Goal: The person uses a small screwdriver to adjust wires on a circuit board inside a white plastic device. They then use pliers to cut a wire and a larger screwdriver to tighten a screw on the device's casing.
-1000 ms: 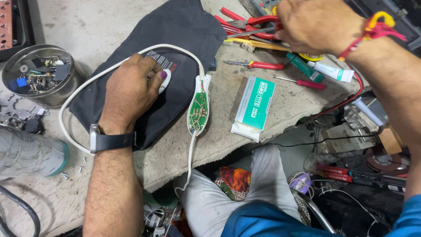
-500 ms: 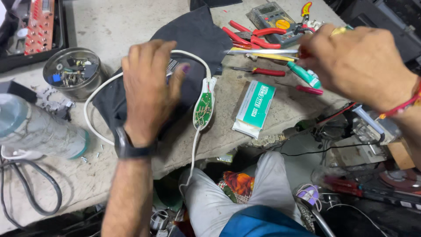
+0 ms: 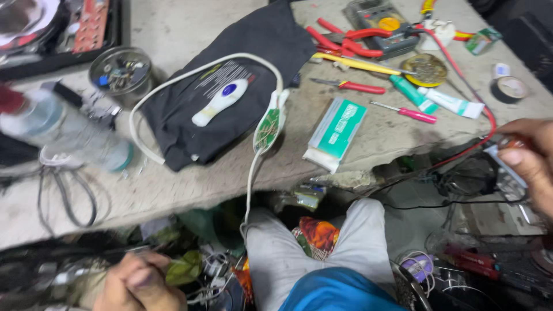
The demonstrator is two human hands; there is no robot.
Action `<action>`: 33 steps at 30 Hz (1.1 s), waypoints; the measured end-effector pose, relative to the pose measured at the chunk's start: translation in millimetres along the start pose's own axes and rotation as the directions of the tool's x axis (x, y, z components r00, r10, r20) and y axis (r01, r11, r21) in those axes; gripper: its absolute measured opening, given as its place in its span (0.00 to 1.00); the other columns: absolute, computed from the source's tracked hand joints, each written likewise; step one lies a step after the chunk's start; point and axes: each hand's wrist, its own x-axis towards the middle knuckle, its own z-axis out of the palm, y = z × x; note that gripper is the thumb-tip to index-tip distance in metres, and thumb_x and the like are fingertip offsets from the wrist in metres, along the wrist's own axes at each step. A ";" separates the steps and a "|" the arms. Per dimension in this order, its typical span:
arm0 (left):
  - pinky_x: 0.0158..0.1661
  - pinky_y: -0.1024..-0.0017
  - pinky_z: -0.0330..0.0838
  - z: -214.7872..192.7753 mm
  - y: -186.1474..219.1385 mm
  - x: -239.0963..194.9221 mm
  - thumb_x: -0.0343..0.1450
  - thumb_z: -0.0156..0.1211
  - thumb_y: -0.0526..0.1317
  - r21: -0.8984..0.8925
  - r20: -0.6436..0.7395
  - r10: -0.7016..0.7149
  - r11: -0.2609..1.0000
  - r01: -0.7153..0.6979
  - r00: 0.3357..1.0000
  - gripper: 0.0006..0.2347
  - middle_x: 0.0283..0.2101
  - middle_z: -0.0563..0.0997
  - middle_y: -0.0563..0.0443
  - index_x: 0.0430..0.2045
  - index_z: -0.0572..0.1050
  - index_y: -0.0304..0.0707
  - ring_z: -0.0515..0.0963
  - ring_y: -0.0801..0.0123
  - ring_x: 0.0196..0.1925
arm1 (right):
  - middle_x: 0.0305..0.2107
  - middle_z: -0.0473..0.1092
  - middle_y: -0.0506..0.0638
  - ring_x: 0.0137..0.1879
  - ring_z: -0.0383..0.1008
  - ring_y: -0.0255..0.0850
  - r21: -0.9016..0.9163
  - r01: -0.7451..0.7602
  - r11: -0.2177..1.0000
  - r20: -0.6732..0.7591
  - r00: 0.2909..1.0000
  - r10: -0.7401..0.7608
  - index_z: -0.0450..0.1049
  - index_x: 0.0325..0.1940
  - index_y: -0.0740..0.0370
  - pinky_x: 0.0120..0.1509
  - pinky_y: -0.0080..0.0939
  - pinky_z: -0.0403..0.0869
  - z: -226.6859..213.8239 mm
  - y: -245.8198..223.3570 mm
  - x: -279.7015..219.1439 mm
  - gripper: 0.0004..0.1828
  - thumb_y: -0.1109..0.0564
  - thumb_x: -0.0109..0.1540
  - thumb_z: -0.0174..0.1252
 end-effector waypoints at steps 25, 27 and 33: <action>0.27 0.65 0.53 99.6 25.7 -2.7 0.73 0.45 0.51 -0.861 -0.038 -0.663 0.401 0.313 0.747 0.13 0.24 0.60 0.54 0.28 0.64 0.42 0.54 0.66 0.25 | 0.40 0.78 0.56 0.27 0.69 0.31 0.774 -0.265 0.575 0.582 0.655 -0.482 0.70 0.69 0.65 0.28 0.30 0.69 183.6 -27.3 -80.2 0.22 0.59 0.71 0.51; 0.27 0.72 0.51 85.3 28.0 3.7 0.78 0.39 0.50 -0.950 -0.133 -0.682 0.295 0.104 0.719 0.14 0.25 0.59 0.56 0.36 0.66 0.39 0.53 0.72 0.25 | 0.40 0.79 0.55 0.28 0.72 0.32 0.702 0.093 0.706 0.466 0.690 -0.555 0.72 0.68 0.65 0.30 0.32 0.73 186.8 -30.0 -86.0 0.21 0.59 0.70 0.54; 0.25 0.76 0.46 54.7 6.4 -17.8 0.86 0.37 0.53 -0.995 -0.100 -0.385 0.041 -0.091 0.917 0.18 0.21 0.56 0.61 0.31 0.63 0.42 0.48 0.79 0.20 | 0.52 0.73 0.63 0.58 0.77 0.45 0.825 0.134 0.548 0.272 0.756 -0.595 0.64 0.57 0.69 0.64 0.44 0.76 188.9 -44.0 -109.7 0.19 0.63 0.65 0.62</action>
